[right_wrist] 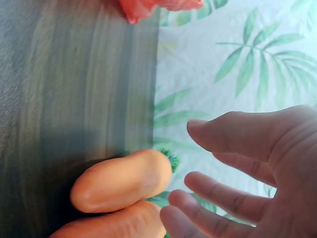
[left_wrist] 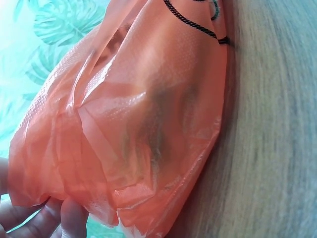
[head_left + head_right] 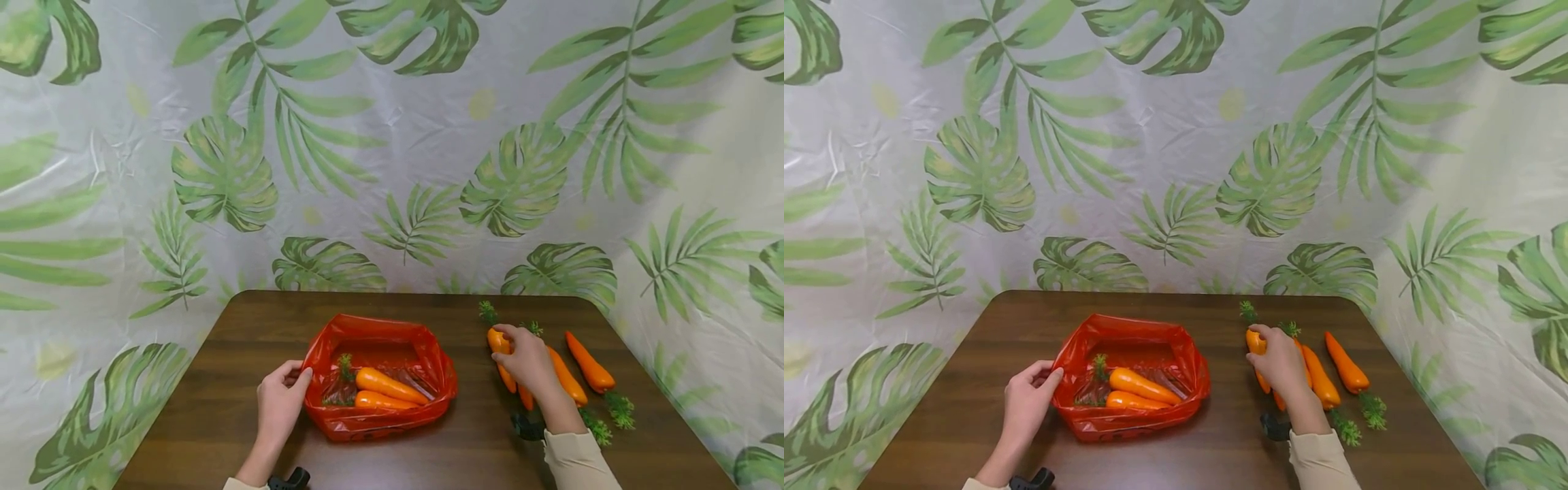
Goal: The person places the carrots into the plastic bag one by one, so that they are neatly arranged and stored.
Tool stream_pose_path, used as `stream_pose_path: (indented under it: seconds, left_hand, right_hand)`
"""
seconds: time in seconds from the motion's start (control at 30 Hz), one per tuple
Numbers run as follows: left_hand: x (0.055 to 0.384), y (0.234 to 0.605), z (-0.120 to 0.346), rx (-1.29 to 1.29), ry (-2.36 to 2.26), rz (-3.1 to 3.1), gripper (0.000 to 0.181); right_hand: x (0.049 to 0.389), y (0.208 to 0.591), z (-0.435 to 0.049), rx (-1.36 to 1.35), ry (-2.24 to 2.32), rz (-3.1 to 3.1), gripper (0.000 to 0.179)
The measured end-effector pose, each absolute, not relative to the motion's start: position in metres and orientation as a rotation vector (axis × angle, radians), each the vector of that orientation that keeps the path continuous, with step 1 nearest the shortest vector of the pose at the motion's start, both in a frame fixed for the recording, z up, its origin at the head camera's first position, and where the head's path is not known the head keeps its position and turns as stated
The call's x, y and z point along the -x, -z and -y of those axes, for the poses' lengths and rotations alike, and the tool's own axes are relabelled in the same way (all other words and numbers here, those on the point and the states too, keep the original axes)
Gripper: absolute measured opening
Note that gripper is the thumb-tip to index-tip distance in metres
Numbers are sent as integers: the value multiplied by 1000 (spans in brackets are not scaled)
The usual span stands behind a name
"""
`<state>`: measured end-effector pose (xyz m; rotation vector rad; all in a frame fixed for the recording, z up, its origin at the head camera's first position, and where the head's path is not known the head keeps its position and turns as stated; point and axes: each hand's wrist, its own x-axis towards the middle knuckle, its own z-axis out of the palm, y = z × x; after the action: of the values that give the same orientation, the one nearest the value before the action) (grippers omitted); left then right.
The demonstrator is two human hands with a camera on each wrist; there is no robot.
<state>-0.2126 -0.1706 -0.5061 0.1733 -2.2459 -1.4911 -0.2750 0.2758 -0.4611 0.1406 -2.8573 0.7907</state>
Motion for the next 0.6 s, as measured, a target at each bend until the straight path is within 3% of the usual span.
stream_pose_path:
  seconds: [0.6]
  left_hand:
    - [212, 505, 171, -169, 1512, 2240, 7]
  right_hand:
    - [282, 479, -280, -89, -720, 2912, 63]
